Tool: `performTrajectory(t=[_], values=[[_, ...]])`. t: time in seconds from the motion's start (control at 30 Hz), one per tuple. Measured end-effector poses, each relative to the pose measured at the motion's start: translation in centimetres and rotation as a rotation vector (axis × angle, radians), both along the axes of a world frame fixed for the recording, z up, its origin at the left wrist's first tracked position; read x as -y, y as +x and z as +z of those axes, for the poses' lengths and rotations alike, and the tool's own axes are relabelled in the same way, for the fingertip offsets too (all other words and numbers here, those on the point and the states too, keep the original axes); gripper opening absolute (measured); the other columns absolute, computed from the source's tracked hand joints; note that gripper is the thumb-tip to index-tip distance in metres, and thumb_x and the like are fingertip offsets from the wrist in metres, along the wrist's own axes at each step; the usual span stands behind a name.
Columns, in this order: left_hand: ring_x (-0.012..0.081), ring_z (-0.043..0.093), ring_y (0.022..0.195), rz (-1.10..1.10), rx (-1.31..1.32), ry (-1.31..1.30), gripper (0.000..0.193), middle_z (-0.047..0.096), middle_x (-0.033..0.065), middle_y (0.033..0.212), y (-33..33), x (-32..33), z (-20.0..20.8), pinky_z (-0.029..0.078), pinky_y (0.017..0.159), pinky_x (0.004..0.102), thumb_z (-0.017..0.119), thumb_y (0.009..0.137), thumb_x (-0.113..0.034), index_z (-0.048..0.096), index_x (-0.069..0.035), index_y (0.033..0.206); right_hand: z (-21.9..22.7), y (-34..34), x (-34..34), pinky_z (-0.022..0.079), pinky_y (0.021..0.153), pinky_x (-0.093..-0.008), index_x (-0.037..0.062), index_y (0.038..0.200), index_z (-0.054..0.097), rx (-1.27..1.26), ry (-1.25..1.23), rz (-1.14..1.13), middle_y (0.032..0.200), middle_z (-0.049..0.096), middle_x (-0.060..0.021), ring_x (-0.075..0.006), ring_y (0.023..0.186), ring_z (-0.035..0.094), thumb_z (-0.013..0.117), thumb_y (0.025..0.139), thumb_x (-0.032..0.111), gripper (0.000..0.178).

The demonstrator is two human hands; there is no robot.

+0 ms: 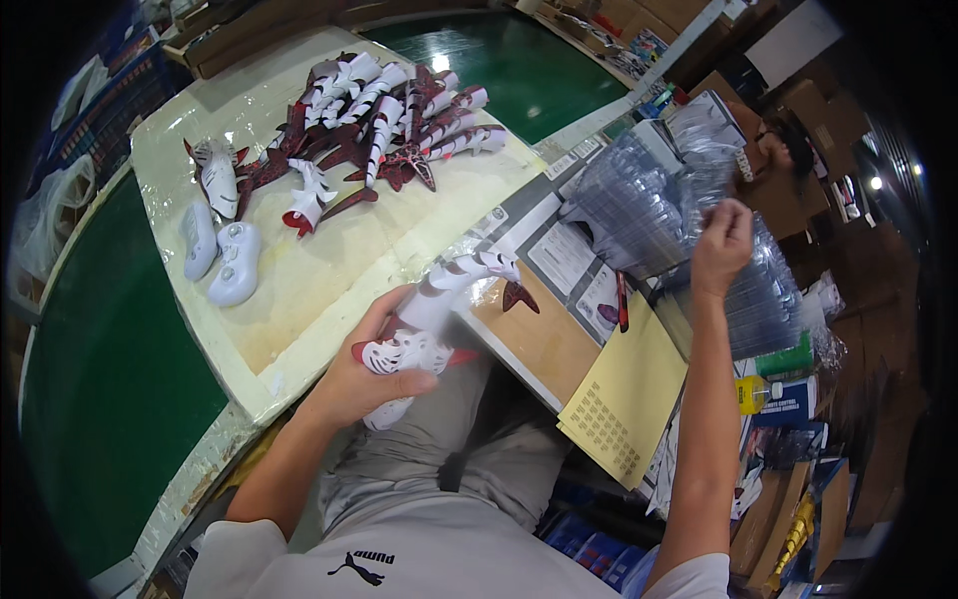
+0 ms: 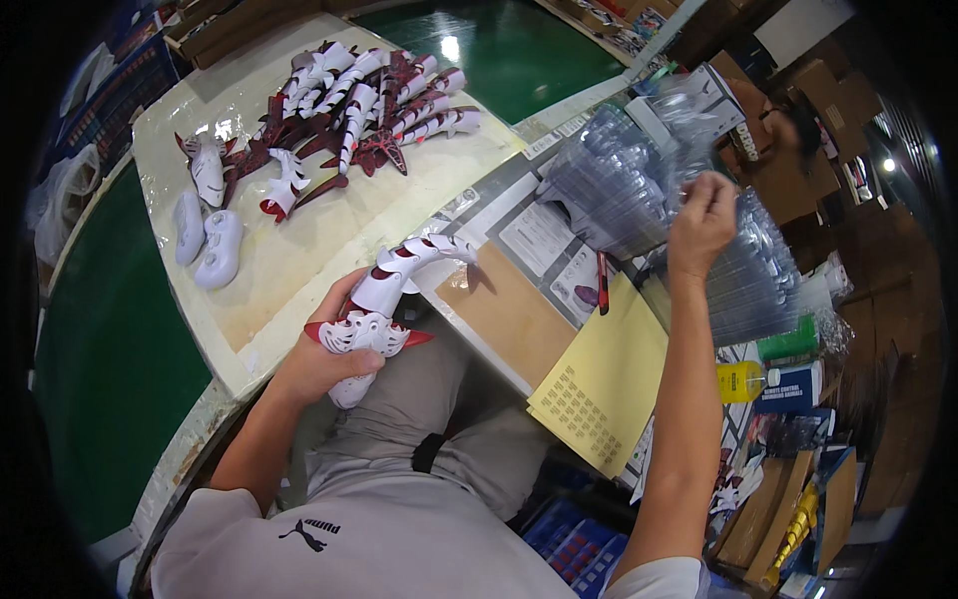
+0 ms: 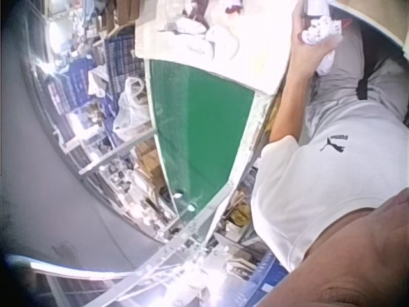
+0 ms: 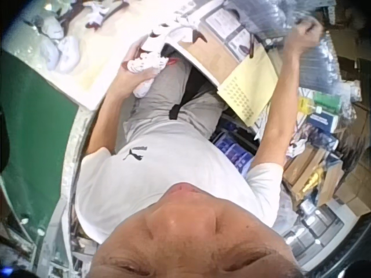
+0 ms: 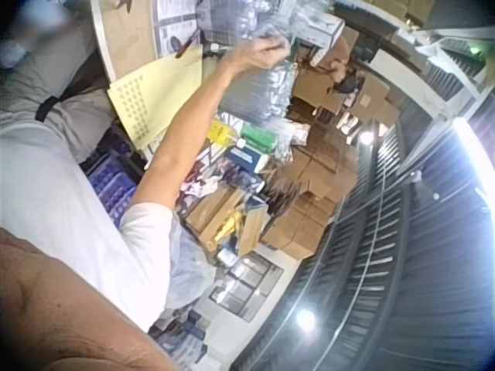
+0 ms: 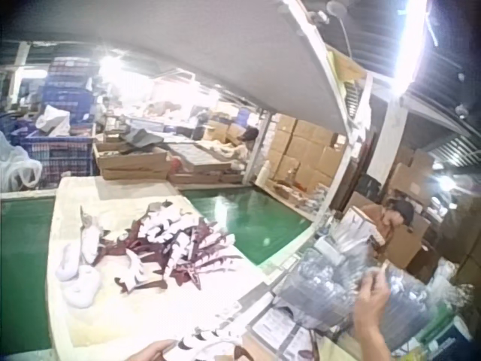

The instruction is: The person assembles small white and red toy figures by hand, attaching parts and placing them into clear plastic packaging. They repeatedly pick up components, fit them together, and pack the finished items on a workbench.

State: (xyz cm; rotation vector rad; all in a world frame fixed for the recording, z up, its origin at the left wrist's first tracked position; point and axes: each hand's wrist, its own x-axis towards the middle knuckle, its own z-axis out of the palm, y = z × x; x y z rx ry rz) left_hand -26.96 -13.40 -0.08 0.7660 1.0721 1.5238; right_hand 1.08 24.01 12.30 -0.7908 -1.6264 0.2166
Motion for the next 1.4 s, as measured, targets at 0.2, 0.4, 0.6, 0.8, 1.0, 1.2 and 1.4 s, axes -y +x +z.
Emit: performTrajectory(t=[0.2,0.4,0.6,0.8,1.0,1.2,1.4], values=[[0.021,0.061,0.131,-0.186,0.187,0.058,0.112,0.061,0.0115,0.146,-1.4,1.5,0.2,0.049,0.109,0.0355,0.096,0.069,-0.009,0.038,-0.003,0.165,5.9,3.8,5.9,0.034,0.049,-0.0206,0.0049,0.111,0.072,-0.112,-0.456,0.4,0.069,0.054,0.0054,-0.0036,0.054,0.044,0.066,0.11,0.027,0.023],[0.0226,0.059,0.132,-0.457,0.007,-0.049,0.121,0.06,0.0117,0.147,-0.5,0.6,2.0,0.046,0.112,0.0379,0.1,0.062,-0.022,0.038,-0.001,0.164,-3.7,1.7,6.7,0.042,0.051,-0.0227,-0.0003,0.115,0.077,0.185,-1.103,0.415,0.075,0.063,0.0038,-0.0039,0.06,0.053,0.071,0.105,0.029,0.031],[0.0198,0.059,0.133,-0.507,-0.002,-0.095,0.116,0.06,0.0099,0.147,1.9,-2.3,3.1,0.046,0.112,0.0356,0.098,0.068,-0.034,0.04,-0.002,0.163,-0.8,1.9,14.8,0.056,0.079,-0.0289,-0.0063,0.114,0.076,0.313,-0.615,0.404,0.091,0.077,-0.009,-0.0118,0.082,0.069,0.075,0.101,0.026,0.035],[0.0185,0.065,0.122,-0.582,0.091,-0.021,0.101,0.065,0.0118,0.138,4.0,-3.7,4.0,0.052,0.105,0.034,0.094,0.079,-0.021,0.041,0.0,0.162,-0.5,2.4,20.1,0.055,0.076,-0.0318,-0.0004,0.123,0.075,0.495,-0.955,0.821,0.093,0.076,-0.01,-0.0155,0.082,0.067,0.076,0.098,0.029,0.039],[0.0194,0.066,0.121,-0.641,0.208,-0.178,0.096,0.065,0.0123,0.138,5.5,-3.2,5.3,0.054,0.104,0.0353,0.091,0.081,-0.019,0.042,0.001,0.161,-1.0,3.4,21.6,0.053,0.075,-0.0331,-0.0007,0.121,0.076,0.556,-0.864,0.698,0.09,0.075,-0.0089,-0.0175,0.083,0.068,0.075,0.099,0.029,0.037],[0.0216,0.07,0.117,-0.713,0.358,-0.064,0.091,0.068,0.0138,0.135,6.1,-2.2,4.3,0.057,0.101,0.0382,0.088,0.086,-0.029,0.043,0.001,0.159,-3.3,5.5,20.7,0.046,0.04,-0.0207,-0.0021,0.122,0.073,0.077,-1.389,0.936,0.075,0.068,-0.0067,-0.0109,0.044,0.058,0.07,0.104,0.041,0.046],[0.0283,0.07,0.109,-0.417,0.641,0.106,0.089,0.069,0.0179,0.129,8.9,-5.3,4.6,0.058,0.093,0.0459,0.043,0.104,-0.073,0.043,-0.003,0.158,-7.6,4.2,26.9,0.045,0.04,-0.0238,-0.0007,0.128,0.055,-0.413,-1.334,0.972,0.09,0.069,-0.0097,-0.0117,0.048,0.058,0.071,0.099,0.049,0.059]])
